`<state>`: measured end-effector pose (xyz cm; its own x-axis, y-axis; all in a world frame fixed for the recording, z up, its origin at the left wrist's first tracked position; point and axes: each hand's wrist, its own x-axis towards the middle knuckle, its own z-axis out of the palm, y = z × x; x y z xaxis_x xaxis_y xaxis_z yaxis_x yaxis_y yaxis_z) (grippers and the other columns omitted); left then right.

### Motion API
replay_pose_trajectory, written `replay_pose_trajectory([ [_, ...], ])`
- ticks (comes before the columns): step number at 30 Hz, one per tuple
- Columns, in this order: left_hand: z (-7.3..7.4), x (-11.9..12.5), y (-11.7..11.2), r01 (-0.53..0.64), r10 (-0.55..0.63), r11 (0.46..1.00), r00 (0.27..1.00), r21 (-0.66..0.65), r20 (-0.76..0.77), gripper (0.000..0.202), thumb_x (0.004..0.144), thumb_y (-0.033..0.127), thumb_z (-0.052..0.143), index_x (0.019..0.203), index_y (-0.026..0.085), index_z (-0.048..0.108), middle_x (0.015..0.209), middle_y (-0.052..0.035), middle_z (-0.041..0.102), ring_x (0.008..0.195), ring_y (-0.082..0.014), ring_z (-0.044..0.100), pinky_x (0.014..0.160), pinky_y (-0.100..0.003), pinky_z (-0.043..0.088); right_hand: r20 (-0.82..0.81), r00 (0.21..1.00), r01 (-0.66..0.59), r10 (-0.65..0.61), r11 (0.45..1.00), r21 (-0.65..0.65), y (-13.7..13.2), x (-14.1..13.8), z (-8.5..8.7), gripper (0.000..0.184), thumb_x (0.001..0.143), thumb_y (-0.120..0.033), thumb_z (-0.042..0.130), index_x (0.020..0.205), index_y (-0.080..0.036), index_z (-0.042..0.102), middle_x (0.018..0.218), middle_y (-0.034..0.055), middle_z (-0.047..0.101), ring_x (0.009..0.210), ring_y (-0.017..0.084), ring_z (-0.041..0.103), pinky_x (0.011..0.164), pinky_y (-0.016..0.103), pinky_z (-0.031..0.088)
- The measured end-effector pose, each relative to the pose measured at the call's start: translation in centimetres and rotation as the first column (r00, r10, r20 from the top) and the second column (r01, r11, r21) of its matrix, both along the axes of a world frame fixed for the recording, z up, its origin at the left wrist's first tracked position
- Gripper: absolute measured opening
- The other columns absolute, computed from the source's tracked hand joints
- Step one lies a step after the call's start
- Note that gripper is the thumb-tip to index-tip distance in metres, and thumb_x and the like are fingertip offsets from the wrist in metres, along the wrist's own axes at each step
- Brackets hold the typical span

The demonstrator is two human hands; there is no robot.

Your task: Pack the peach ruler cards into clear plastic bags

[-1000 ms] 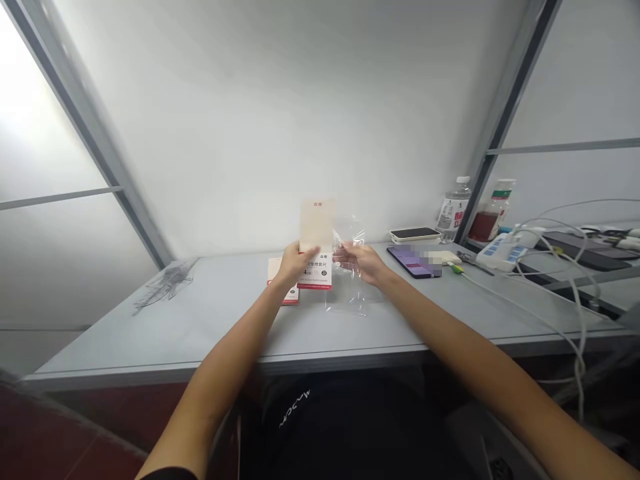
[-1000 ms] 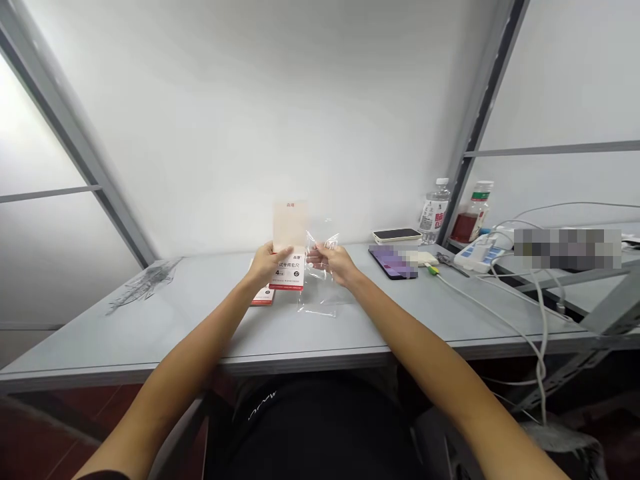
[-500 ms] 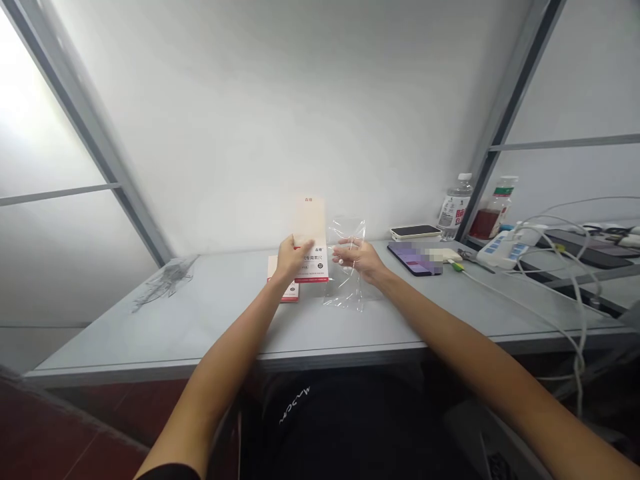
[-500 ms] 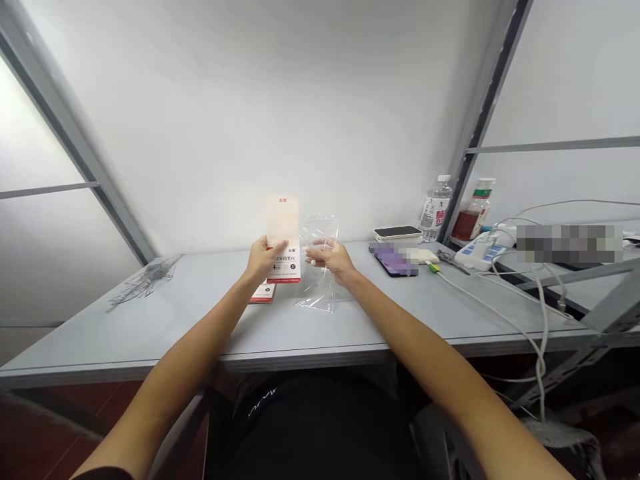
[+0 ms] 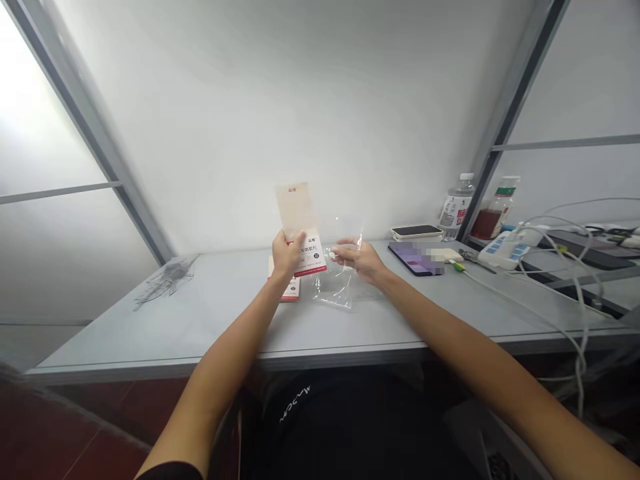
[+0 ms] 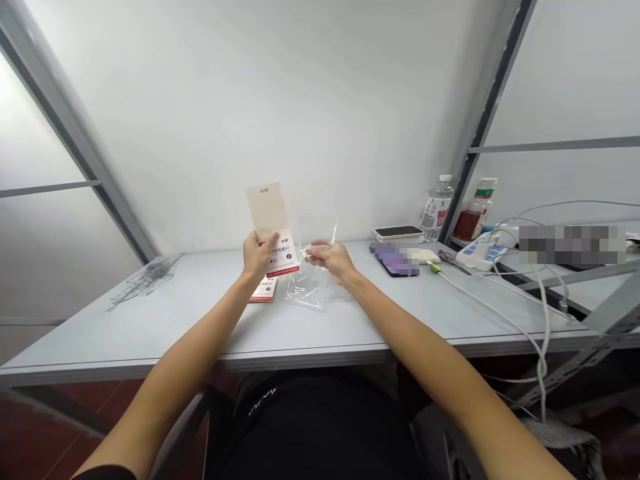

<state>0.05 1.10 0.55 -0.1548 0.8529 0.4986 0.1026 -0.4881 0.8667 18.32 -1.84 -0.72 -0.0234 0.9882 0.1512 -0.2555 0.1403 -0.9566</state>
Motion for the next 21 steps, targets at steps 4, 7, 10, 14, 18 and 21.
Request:
replay_pose_trajectory([
  [4, 0.03, 0.26, -0.40, -0.039, 0.039, 0.999, 0.999, -0.018, 0.015, 0.035, 0.069, 0.045, 0.062, 0.088, 0.016, 0.055, 0.085, -0.0053, 0.064, 0.074, -0.0158, 0.060, 0.066, -0.027, 0.048, -0.048, 0.999, 0.004, -0.007, 0.999, -0.049, 0.19, 0.05, -0.21, 0.020, 0.065, -0.028, 0.073, 0.075, -0.017, 0.060, 0.070, 0.0028, 0.067, 0.062, 0.014, 0.064, 0.064, 0.026, 0.052],
  [7, 0.02, 0.38, -0.65, 0.029, -0.029, 0.998, 1.000, -0.058, -0.011, 0.034, 0.067, 0.043, 0.064, 0.087, 0.017, 0.057, 0.084, -0.0047, 0.064, 0.073, -0.0159, 0.060, 0.065, -0.028, 0.048, -0.034, 0.999, 0.002, -0.005, 0.996, -0.091, 0.49, 0.24, -0.34, 0.021, 0.069, -0.035, 0.069, 0.075, -0.017, 0.062, 0.071, 0.0044, 0.068, 0.061, 0.014, 0.063, 0.060, 0.025, 0.051],
  [10, -0.03, 0.48, -0.74, 0.139, -0.144, 0.985, 0.989, -0.106, -0.039, 0.034, 0.066, 0.043, 0.066, 0.087, 0.017, 0.058, 0.080, -0.0038, 0.065, 0.067, -0.0150, 0.059, 0.062, -0.028, 0.048, -0.043, 0.998, -0.045, 0.041, 0.993, -0.111, 0.62, 0.44, -0.20, 0.020, 0.071, -0.035, 0.067, 0.081, -0.017, 0.064, 0.078, 0.0053, 0.069, 0.066, 0.014, 0.065, 0.063, 0.025, 0.051],
  [14, -0.08, 0.64, -0.87, 0.299, -0.303, 0.946, 0.953, -0.124, -0.013, 0.039, 0.064, 0.045, 0.067, 0.088, 0.015, 0.058, 0.077, -0.0034, 0.064, 0.063, -0.0138, 0.059, 0.060, -0.027, 0.048, -0.011, 0.998, -0.061, 0.061, 0.995, -0.074, 0.47, 0.41, 0.02, 0.016, 0.070, -0.027, 0.069, 0.079, -0.017, 0.063, 0.072, 0.0038, 0.068, 0.065, 0.013, 0.065, 0.059, 0.022, 0.050],
  [18, -0.28, 0.72, -0.99, 0.350, -0.353, 0.924, 0.936, -0.152, 0.009, 0.042, 0.066, 0.047, 0.065, 0.092, 0.016, 0.058, 0.079, -0.0045, 0.065, 0.066, -0.0151, 0.061, 0.061, -0.029, 0.049, 0.088, 0.996, 0.003, -0.002, 1.000, -0.009, 0.46, 0.16, -0.24, 0.020, 0.069, -0.032, 0.070, 0.076, -0.017, 0.059, 0.061, 0.0011, 0.064, 0.059, 0.014, 0.065, 0.055, 0.023, 0.050],
  [21, -0.45, 0.68, -0.89, 0.288, -0.293, 0.947, 0.956, -0.145, -0.014, 0.039, 0.067, 0.047, 0.064, 0.092, 0.018, 0.058, 0.082, -0.0055, 0.066, 0.068, -0.0152, 0.061, 0.062, -0.029, 0.049, 0.127, 0.990, -0.057, 0.053, 0.998, 0.024, 0.54, 0.03, -0.54, 0.030, 0.062, -0.035, 0.075, 0.075, -0.018, 0.055, 0.059, -0.0002, 0.064, 0.057, 0.014, 0.064, 0.057, 0.025, 0.052],
])
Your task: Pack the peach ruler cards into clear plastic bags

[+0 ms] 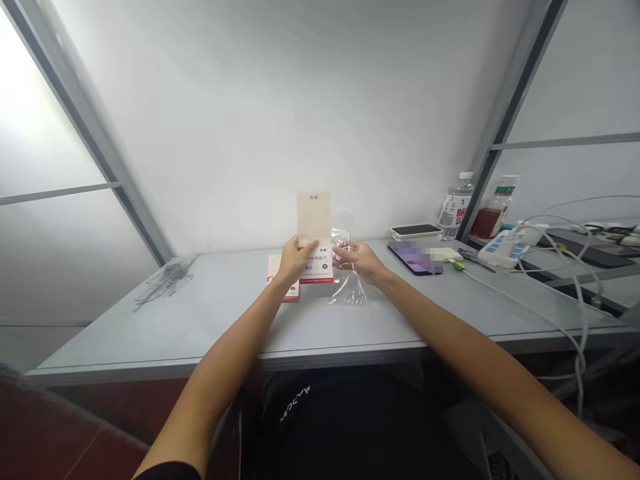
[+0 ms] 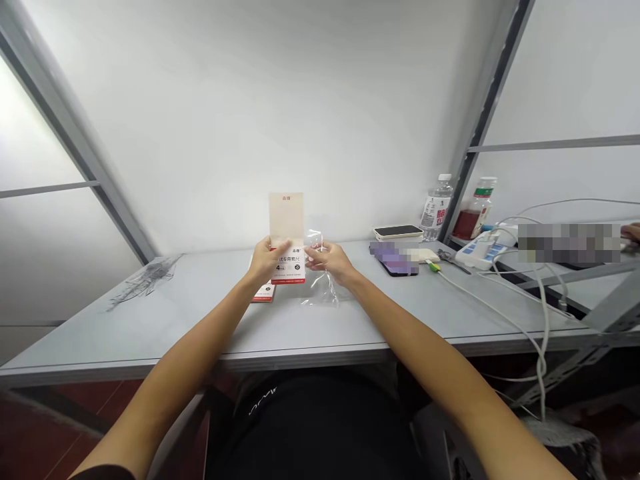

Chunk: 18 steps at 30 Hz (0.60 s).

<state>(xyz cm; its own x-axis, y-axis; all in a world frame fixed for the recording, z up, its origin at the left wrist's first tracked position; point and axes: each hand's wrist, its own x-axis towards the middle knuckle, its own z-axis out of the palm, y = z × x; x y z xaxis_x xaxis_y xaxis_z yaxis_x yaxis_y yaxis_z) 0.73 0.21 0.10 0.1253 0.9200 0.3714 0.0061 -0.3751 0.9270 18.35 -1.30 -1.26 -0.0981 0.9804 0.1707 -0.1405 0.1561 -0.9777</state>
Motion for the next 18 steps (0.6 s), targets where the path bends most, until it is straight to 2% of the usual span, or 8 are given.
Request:
replay_pose_trajectory([
  [5, -0.08, -0.08, 0.26, -0.084, 0.084, 0.996, 0.996, 0.027, 0.000, 0.038, 0.068, 0.046, 0.064, 0.090, 0.016, 0.058, 0.082, -0.0052, 0.065, 0.067, -0.0157, 0.061, 0.060, -0.028, 0.049, 0.000, 0.999, -0.038, 0.038, 0.999, 0.016, 0.04, -0.16, -0.12, 0.036, 0.052, -0.029, 0.081, 0.072, -0.018, 0.053, 0.057, -0.0017, 0.063, 0.051, 0.013, 0.062, 0.060, 0.028, 0.054],
  [12, -0.14, 0.18, 0.47, -0.275, 0.272, 0.961, 0.954, 0.014, 0.127, 0.032, 0.069, 0.043, 0.063, 0.086, 0.017, 0.055, 0.084, -0.0052, 0.064, 0.072, -0.0159, 0.061, 0.061, -0.027, 0.049, -0.006, 0.999, -0.050, 0.050, 0.998, -0.023, 0.22, -0.24, -0.25, 0.034, 0.056, -0.022, 0.080, 0.083, -0.015, 0.060, 0.067, 0.0032, 0.068, 0.062, 0.015, 0.065, 0.066, 0.029, 0.055],
  [18, 0.08, 0.21, 0.44, -0.359, 0.337, 0.933, 0.901, 0.032, 0.273, 0.032, 0.074, 0.042, 0.058, 0.093, 0.017, 0.054, 0.094, -0.0061, 0.064, 0.082, -0.0164, 0.061, 0.069, -0.027, 0.048, -0.081, 0.995, -0.064, 0.062, 0.998, -0.024, -0.07, -0.66, -0.30, 0.029, 0.060, -0.018, 0.077, 0.085, -0.015, 0.064, 0.074, 0.0044, 0.070, 0.069, 0.016, 0.066, 0.070, 0.028, 0.055],
])
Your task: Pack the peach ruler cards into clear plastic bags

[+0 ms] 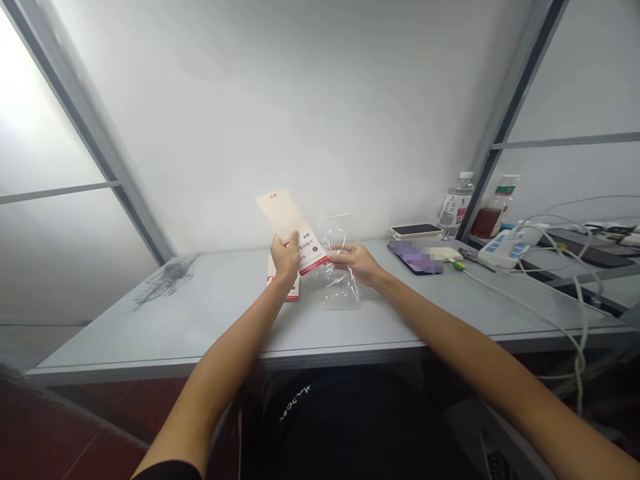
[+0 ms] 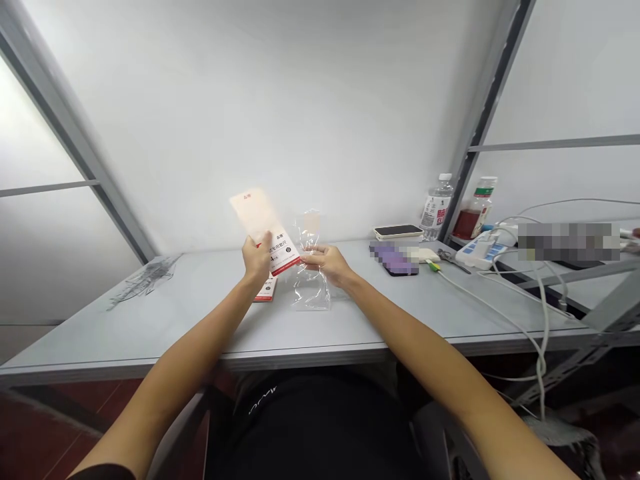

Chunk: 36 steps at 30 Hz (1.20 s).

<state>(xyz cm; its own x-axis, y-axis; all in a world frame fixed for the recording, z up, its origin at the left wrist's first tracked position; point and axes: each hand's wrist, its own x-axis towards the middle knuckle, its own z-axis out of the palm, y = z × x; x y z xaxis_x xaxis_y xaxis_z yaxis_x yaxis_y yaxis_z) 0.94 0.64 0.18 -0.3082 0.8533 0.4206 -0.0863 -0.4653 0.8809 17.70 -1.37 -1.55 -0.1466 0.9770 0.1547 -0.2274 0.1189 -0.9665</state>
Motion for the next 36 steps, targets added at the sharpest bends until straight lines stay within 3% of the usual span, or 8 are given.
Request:
replay_pose_trajectory([
  [4, -0.3, -0.1, 0.1, -0.047, 0.049, 0.999, 0.996, 0.022, -0.080, 0.032, 0.075, 0.047, 0.056, 0.090, 0.019, 0.054, 0.088, -0.0044, 0.064, 0.078, -0.0151, 0.060, 0.067, -0.026, 0.047, -0.032, 0.999, 0.036, -0.036, 0.999, -0.003, -0.1, -0.3, 0.1, 0.025, 0.062, -0.019, 0.076, 0.084, -0.014, 0.065, 0.079, 0.0054, 0.071, 0.070, 0.016, 0.066, 0.069, 0.027, 0.055],
  [7, -0.4, 0.0, 0.1, -0.126, 0.134, 0.990, 0.980, 0.057, -0.150, 0.033, 0.077, 0.049, 0.054, 0.087, 0.018, 0.054, 0.082, -0.0030, 0.063, 0.074, -0.0149, 0.060, 0.067, -0.027, 0.046, -0.060, 0.998, -0.003, 0.004, 1.000, 0.006, -0.1, -0.4, 0.1, 0.025, 0.063, -0.020, 0.075, 0.085, -0.014, 0.066, 0.083, 0.0065, 0.071, 0.073, 0.015, 0.066, 0.070, 0.026, 0.055],
  [14, 0.3, -0.6, 0.0, -0.187, 0.219, 0.964, 0.961, 0.187, -0.171, 0.033, 0.080, 0.048, 0.049, 0.093, 0.018, 0.055, 0.091, -0.0043, 0.063, 0.083, -0.0148, 0.059, 0.074, -0.026, 0.045, -0.127, 0.989, -0.069, 0.071, 0.997, 0.018, -0.5, -0.5, 0.4, 0.023, 0.065, -0.021, 0.074, 0.086, -0.014, 0.067, 0.087, 0.0059, 0.070, 0.075, 0.016, 0.066, 0.083, 0.033, 0.052],
  [20, -0.2, 0.4, -0.5, -0.006, 0.026, 0.997, 0.964, 0.075, -0.266, 0.039, 0.077, 0.050, 0.053, 0.092, 0.015, 0.057, 0.086, -0.0055, 0.064, 0.075, -0.0148, 0.060, 0.067, -0.026, 0.046, -0.100, 0.991, -0.084, 0.090, 0.994, 0.067, -0.7, -0.9, 0.3, 0.024, 0.066, -0.024, 0.071, 0.087, -0.014, 0.068, 0.087, 0.0061, 0.070, 0.077, 0.017, 0.065, 0.076, 0.030, 0.052],
  [25, -0.9, 1.4, -1.2, 0.132, -0.145, 0.989, 0.896, -0.060, -0.421, 0.037, 0.075, 0.048, 0.056, 0.091, 0.016, 0.060, 0.091, -0.0075, 0.067, 0.079, -0.0175, 0.061, 0.067, -0.026, 0.046, -0.119, 0.993, 0.038, -0.028, 0.996, 0.083, -0.5, -0.9, 0.4, 0.021, 0.064, -0.024, 0.071, 0.083, -0.015, 0.067, 0.083, 0.0050, 0.070, 0.074, 0.017, 0.065, 0.069, 0.028, 0.052],
  [32, -0.4, 0.3, -0.9, 0.325, -0.424, 0.905, 0.754, -0.276, -0.502, 0.039, 0.072, 0.048, 0.059, 0.089, 0.013, 0.061, 0.089, -0.0104, 0.067, 0.077, -0.0222, 0.063, 0.064, -0.031, 0.048, -0.151, 0.980, 0.143, -0.129, 0.986, 0.088, -0.3, -0.6, 0.5, 0.015, 0.065, -0.020, 0.069, 0.078, -0.014, 0.066, 0.072, 0.0028, 0.070, 0.066, 0.015, 0.065, 0.069, 0.029, 0.054],
  [36, -0.3, 0.2, -1.0, 0.396, -0.494, 0.868, 0.751, -0.300, -0.438, 0.037, 0.070, 0.044, 0.062, 0.091, 0.013, 0.060, 0.092, -0.0104, 0.067, 0.080, -0.0220, 0.063, 0.066, -0.032, 0.049, -0.136, 0.981, 0.153, -0.141, 0.985, 0.083, -0.2, -0.5, 0.3, 0.023, 0.063, -0.021, 0.072, 0.082, -0.014, 0.064, 0.072, 0.0033, 0.070, 0.065, 0.016, 0.065, 0.067, 0.030, 0.054],
])
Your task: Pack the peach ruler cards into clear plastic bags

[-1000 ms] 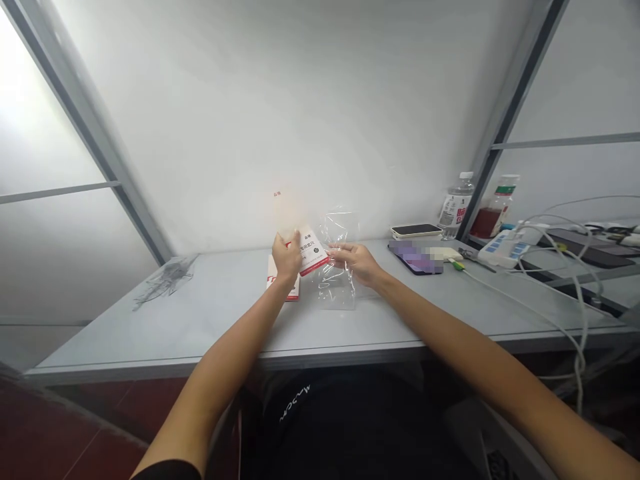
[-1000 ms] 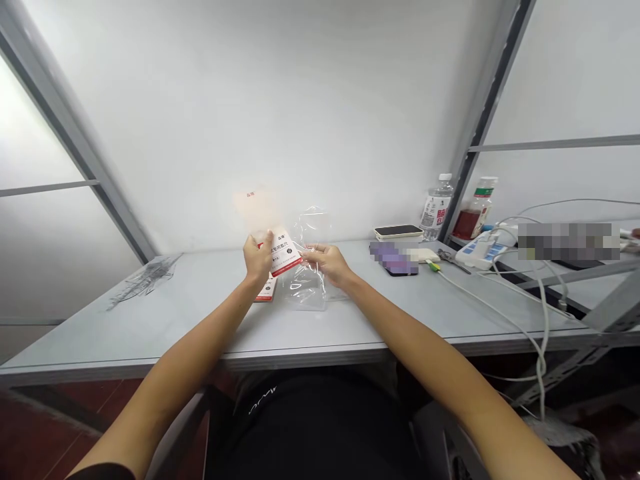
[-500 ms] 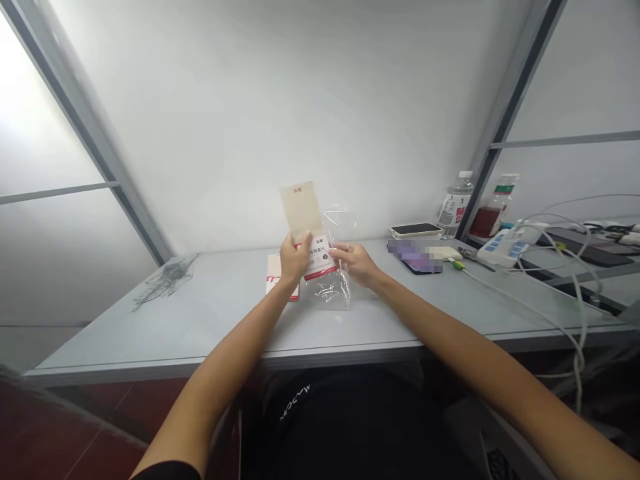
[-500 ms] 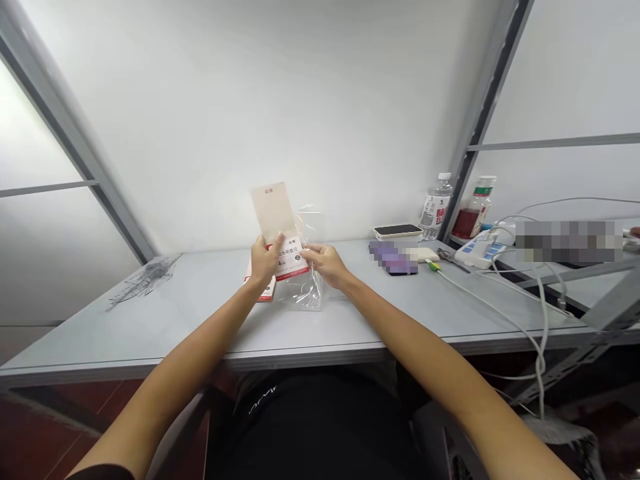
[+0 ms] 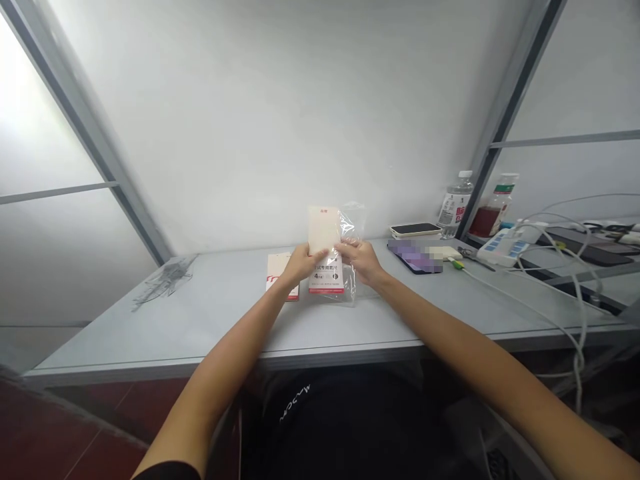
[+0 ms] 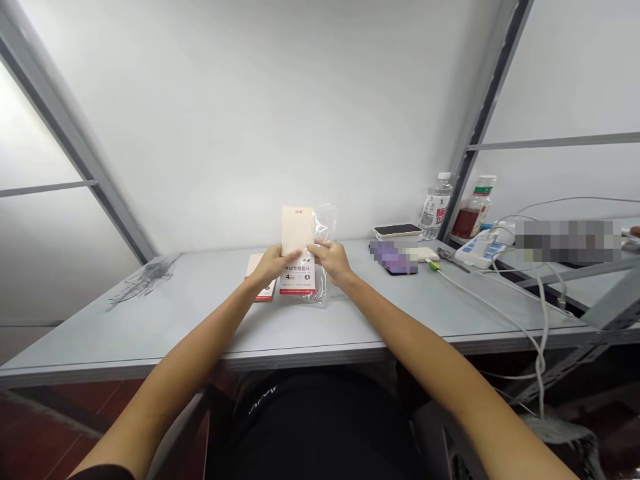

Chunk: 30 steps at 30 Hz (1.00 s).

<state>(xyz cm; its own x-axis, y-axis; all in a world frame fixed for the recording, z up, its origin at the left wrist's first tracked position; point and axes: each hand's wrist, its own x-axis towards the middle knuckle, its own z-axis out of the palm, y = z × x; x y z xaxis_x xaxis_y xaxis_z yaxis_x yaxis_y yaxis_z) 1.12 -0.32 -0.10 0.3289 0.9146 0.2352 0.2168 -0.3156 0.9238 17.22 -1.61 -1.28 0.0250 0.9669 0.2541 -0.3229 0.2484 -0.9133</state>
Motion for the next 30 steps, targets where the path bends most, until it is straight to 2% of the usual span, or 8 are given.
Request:
replay_pose_trajectory([
  [3, 0.0, 0.3, -0.1, 0.016, -0.014, 1.000, 0.991, -0.019, 0.135, 0.036, 0.069, 0.036, 0.065, 0.098, 0.015, 0.058, 0.098, -0.0094, 0.066, 0.081, -0.0197, 0.062, 0.066, -0.029, 0.049, 0.058, 0.998, -0.024, 0.025, 0.999, -0.024, 0.0, 0.1, 0.0, 0.029, 0.061, -0.023, 0.075, 0.086, -0.013, 0.062, 0.073, 0.0039, 0.070, 0.065, 0.017, 0.065, 0.064, 0.030, 0.054],
  [6, -0.1, 0.3, 0.2, -0.038, 0.047, 0.998, 0.974, -0.046, 0.219, 0.038, 0.073, 0.042, 0.059, 0.096, 0.012, 0.059, 0.094, -0.0111, 0.066, 0.078, -0.0198, 0.062, 0.064, -0.030, 0.049, 0.113, 0.992, -0.052, 0.056, 0.998, -0.045, -0.1, 0.0, 0.0, 0.030, 0.061, -0.023, 0.076, 0.086, -0.013, 0.062, 0.073, 0.0047, 0.070, 0.064, 0.017, 0.065, 0.061, 0.029, 0.055],
  [9, -0.3, 0.0, 0.7, -0.124, 0.129, 0.991, 0.979, -0.042, 0.158, 0.041, 0.074, 0.048, 0.056, 0.090, 0.010, 0.061, 0.090, -0.0126, 0.066, 0.076, -0.0220, 0.063, 0.062, -0.031, 0.049, 0.151, 0.988, -0.035, 0.041, 0.999, -0.038, -0.2, -0.2, -0.1, 0.030, 0.062, -0.023, 0.076, 0.087, -0.013, 0.063, 0.070, 0.0042, 0.069, 0.063, 0.016, 0.065, 0.061, 0.028, 0.055],
  [14, -0.3, -0.4, 1.0, -0.210, 0.210, 0.978, 0.977, -0.004, 0.032, 0.040, 0.074, 0.046, 0.055, 0.088, 0.009, 0.062, 0.089, -0.0136, 0.067, 0.075, -0.0231, 0.063, 0.058, -0.028, 0.047, 0.187, 0.981, 0.060, -0.061, 0.998, 0.009, -0.1, -0.4, -0.5, 0.036, 0.065, -0.024, 0.073, 0.099, -0.016, 0.064, 0.065, 0.0004, 0.068, 0.058, 0.012, 0.063, 0.062, 0.027, 0.056],
  [20, -0.1, -0.3, 0.8, -0.322, 0.322, 0.947, 0.947, -0.017, -0.013, 0.036, 0.076, 0.043, 0.052, 0.086, 0.010, 0.062, 0.087, -0.0140, 0.067, 0.070, -0.0226, 0.063, 0.052, -0.027, 0.046, 0.101, 0.990, 0.100, -0.100, 0.995, 0.008, -0.2, -0.7, -0.6, 0.040, 0.066, -0.022, 0.072, 0.105, -0.018, 0.062, 0.070, 0.0005, 0.069, 0.061, 0.013, 0.064, 0.068, 0.029, 0.056],
  [25, 0.0, -0.1, 0.3, -0.208, 0.207, 0.978, 0.978, 0.009, 0.035, 0.035, 0.076, 0.042, 0.053, 0.091, 0.011, 0.062, 0.090, -0.0126, 0.067, 0.076, -0.0228, 0.064, 0.059, -0.029, 0.049, 0.108, 0.992, 0.064, -0.063, 0.998, 0.000, -0.2, -0.7, -0.7, 0.043, 0.064, -0.026, 0.074, 0.105, -0.018, 0.063, 0.065, -0.0017, 0.066, 0.058, 0.011, 0.061, 0.063, 0.027, 0.055],
  [30, 0.0, 0.0, -0.2, -0.119, 0.118, 0.993, 0.992, 0.003, 0.043, 0.041, 0.075, 0.046, 0.055, 0.097, 0.012, 0.062, 0.095, -0.0123, 0.067, 0.079, -0.0225, 0.064, 0.063, -0.030, 0.050, 0.071, 0.997, -0.011, 0.016, 0.997, -0.074, -0.1, -0.4, -0.6, 0.038, 0.064, -0.025, 0.074, 0.099, -0.017, 0.063, 0.063, -0.0010, 0.065, 0.058, 0.011, 0.061, 0.059, 0.026, 0.054],
])
